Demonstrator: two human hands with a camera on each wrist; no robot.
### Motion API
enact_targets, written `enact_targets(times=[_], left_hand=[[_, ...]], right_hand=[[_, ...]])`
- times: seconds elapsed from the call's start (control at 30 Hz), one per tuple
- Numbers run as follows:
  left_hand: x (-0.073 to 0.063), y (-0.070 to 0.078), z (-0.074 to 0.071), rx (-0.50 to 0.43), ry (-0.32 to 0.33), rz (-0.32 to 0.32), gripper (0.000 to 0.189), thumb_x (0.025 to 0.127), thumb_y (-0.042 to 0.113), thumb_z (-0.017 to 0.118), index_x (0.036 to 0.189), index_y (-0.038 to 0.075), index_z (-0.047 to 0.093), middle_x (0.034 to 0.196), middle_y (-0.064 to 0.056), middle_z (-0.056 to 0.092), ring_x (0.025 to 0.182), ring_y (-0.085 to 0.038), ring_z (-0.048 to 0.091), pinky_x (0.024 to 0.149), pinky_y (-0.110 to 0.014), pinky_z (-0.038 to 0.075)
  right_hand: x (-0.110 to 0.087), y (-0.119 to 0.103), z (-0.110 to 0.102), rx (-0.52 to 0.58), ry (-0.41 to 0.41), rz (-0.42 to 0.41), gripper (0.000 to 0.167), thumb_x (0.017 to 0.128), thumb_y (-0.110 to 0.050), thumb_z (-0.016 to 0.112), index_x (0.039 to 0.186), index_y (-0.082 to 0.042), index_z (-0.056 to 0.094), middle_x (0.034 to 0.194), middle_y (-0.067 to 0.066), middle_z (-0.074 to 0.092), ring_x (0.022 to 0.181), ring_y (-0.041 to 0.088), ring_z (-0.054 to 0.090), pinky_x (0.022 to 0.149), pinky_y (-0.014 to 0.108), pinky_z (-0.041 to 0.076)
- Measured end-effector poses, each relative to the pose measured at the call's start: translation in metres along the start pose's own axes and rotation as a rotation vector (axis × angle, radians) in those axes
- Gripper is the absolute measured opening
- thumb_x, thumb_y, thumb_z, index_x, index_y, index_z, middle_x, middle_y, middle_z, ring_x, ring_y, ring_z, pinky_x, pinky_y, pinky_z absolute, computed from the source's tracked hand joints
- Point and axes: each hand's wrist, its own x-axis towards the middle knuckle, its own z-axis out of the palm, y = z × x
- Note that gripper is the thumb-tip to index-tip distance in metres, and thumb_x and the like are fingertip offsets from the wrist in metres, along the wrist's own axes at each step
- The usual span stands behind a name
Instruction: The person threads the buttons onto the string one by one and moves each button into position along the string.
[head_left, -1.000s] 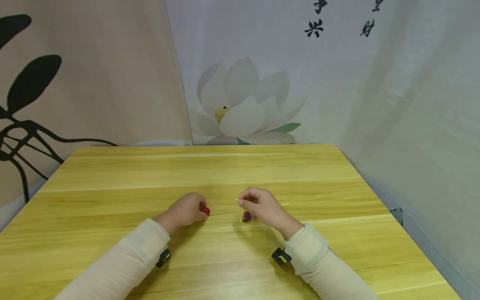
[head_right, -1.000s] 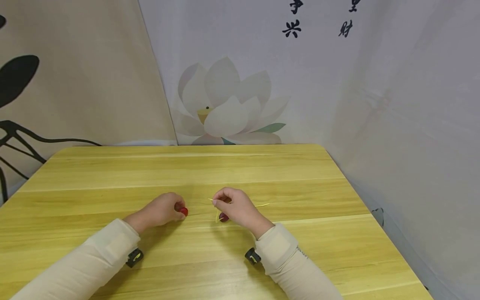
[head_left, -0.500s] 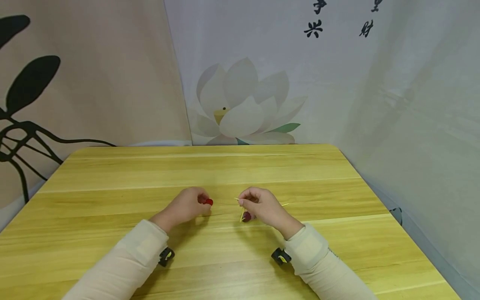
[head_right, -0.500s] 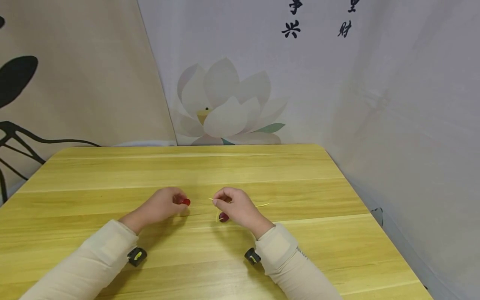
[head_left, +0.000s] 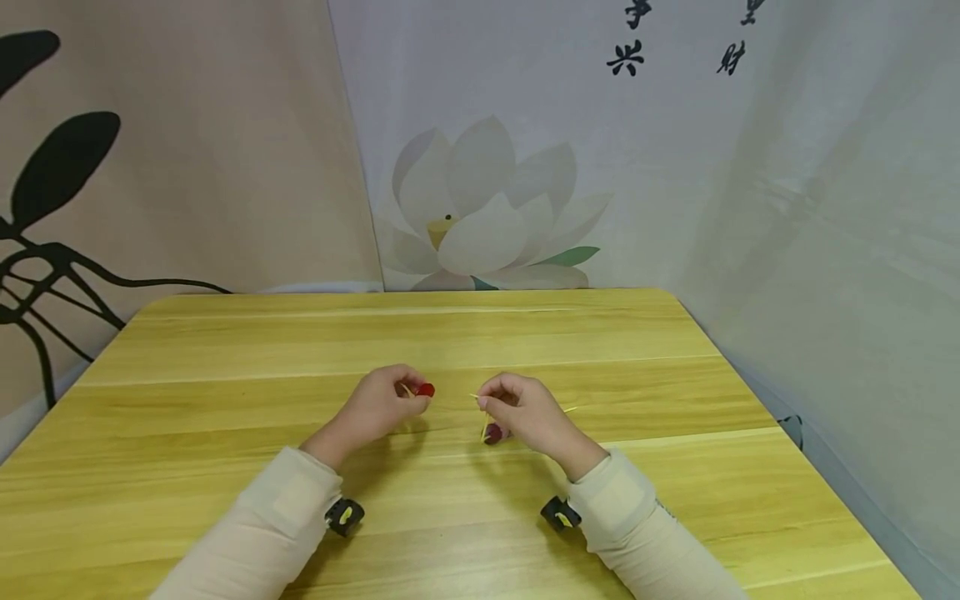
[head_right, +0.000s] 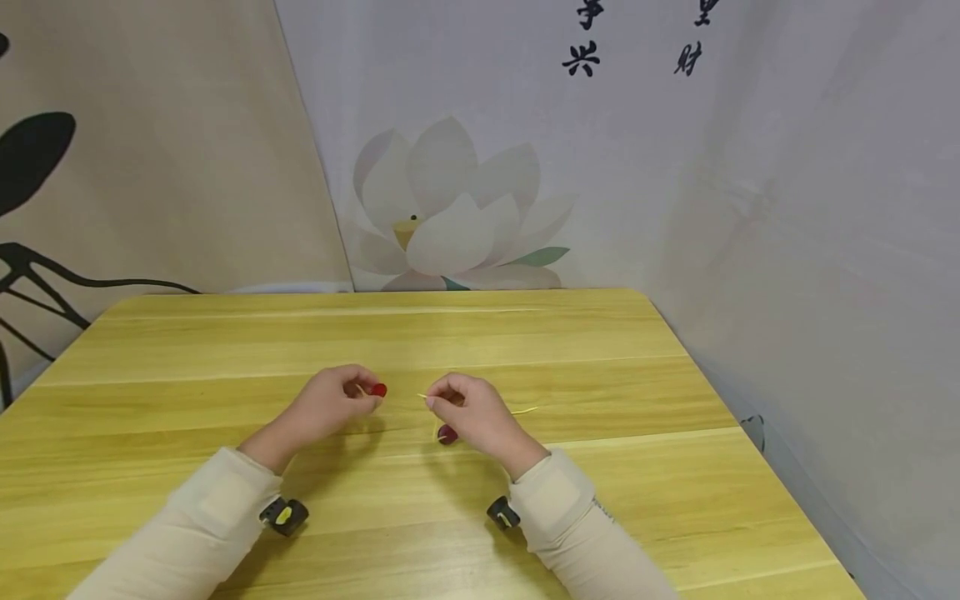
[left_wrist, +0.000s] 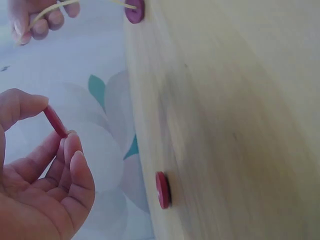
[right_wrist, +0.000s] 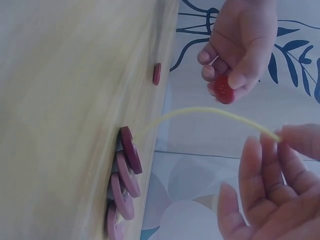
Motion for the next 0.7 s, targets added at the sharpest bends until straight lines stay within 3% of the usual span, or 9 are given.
enact_targets(times=[0.27,0.7], left_hand=[[-0.004,0.009,0.003,-0.053,0.054,0.033,0.022,0.084,0.01,0.071,0.103,0.0,0.065,0.089,-0.009,0.063,0.08,-0.021,0.055,0.063,-0.029,0.047],[-0.017,0.024,0.009,-0.067,0.066,0.133,0.023,0.083,0.007,0.072,0.104,0.002,0.064,0.094,-0.007,0.062,0.08,-0.019,0.056,0.064,-0.03,0.049]], right_hand=[[-0.002,-0.003,0.002,0.039,-0.009,0.011,0.018,0.097,-0.017,0.059,0.105,-0.003,0.064,0.091,0.017,0.062,0.073,0.035,0.065,0.069,0.048,0.054],[-0.005,-0.007,0.004,0.027,-0.005,-0.006,0.017,0.097,-0.018,0.059,0.106,-0.004,0.064,0.092,0.013,0.062,0.077,0.032,0.065,0.068,0.043,0.054]])
